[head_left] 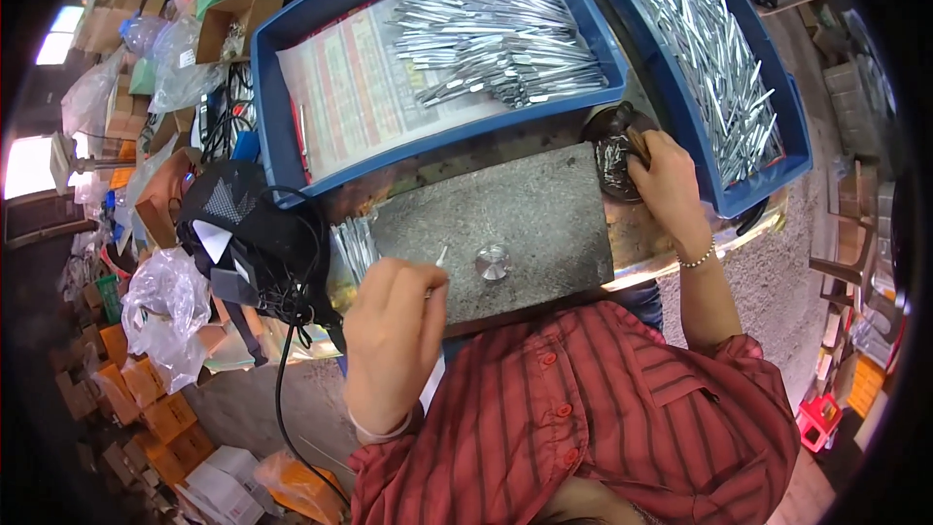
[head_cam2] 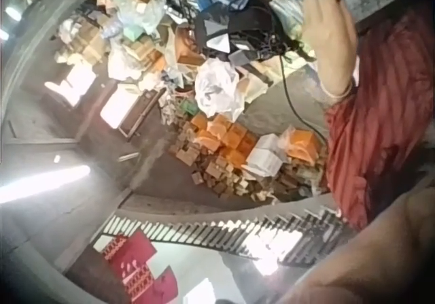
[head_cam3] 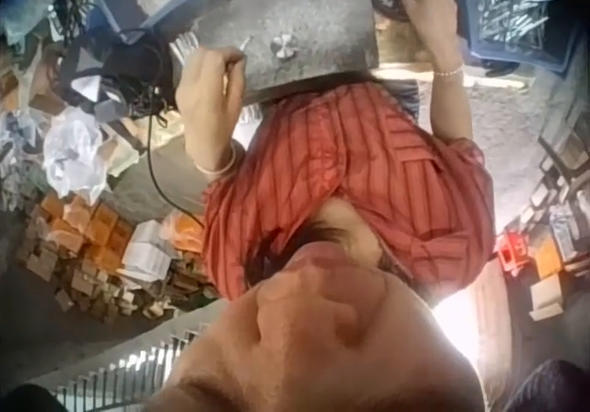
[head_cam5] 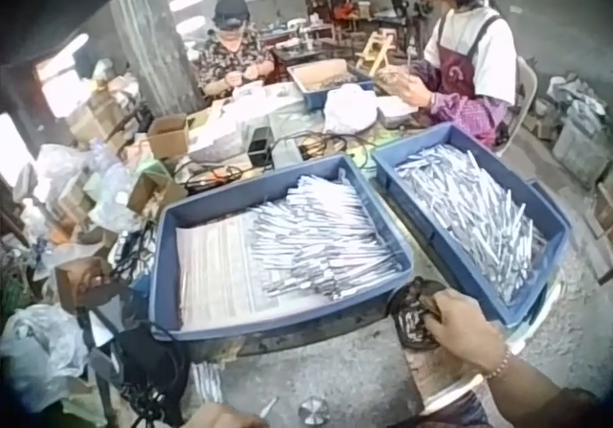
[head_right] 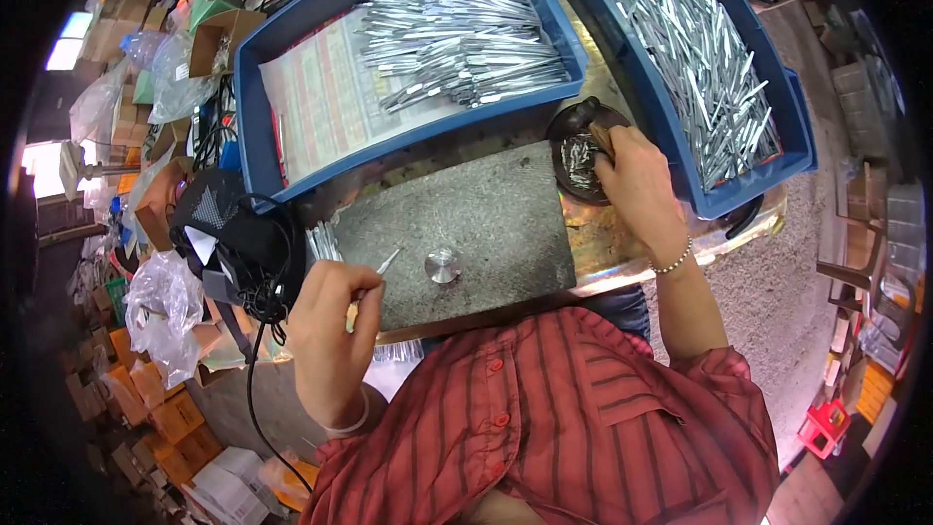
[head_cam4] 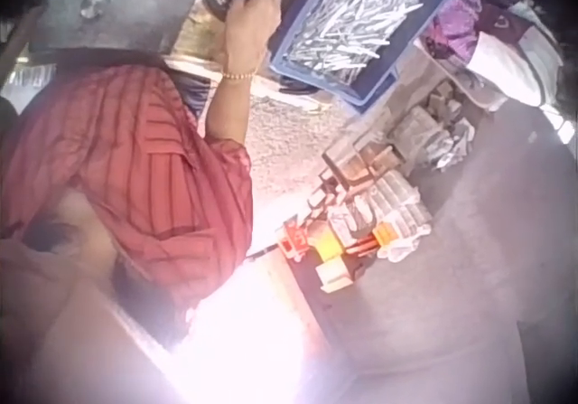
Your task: Hammering small metal components and using a punch tool to assemble parts on a stone block.
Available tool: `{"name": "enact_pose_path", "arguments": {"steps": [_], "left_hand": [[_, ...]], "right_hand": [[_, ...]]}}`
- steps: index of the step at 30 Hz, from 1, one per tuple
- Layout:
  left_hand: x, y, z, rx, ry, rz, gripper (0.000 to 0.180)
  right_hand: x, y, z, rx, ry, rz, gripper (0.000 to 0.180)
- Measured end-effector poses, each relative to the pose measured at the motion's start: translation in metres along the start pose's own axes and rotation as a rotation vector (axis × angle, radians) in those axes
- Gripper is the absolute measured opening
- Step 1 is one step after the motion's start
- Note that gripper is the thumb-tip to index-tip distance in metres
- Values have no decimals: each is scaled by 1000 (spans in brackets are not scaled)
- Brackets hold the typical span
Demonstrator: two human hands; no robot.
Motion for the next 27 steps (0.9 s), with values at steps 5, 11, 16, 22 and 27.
{"name": "enact_pose_path", "arguments": {"steps": [5, 11, 16, 22, 27], "left_hand": [[-12, 2, -1, -1, 159, 76, 14], [-28, 6, -19, 72, 200, 97, 14], [-54, 12, -45, 50, 262, 138, 12], [-54, 26, -46, 242, 616, 113, 12], [-59, 30, -29, 412, 1143, 71, 18]], "right_hand": [[0, -3, -3, 49, -46, 26, 13], [12, -1, -3, -51, -191, 30, 12], [14, 7, 2, -306, -359, -39, 8], [10, 18, -9, -260, -827, -22, 10], [19, 37, -64, -422, -1162, -343, 17]]}}
Point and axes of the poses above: each hand's wrist, its own y-axis away from the middle knuckle, its own x-axis out of the back of the hand, z = x × y, the point moved 3 cm from there along -y, towards the middle knuckle, and after that the axes turned 3 degrees about -y, right-handed, at the moved point
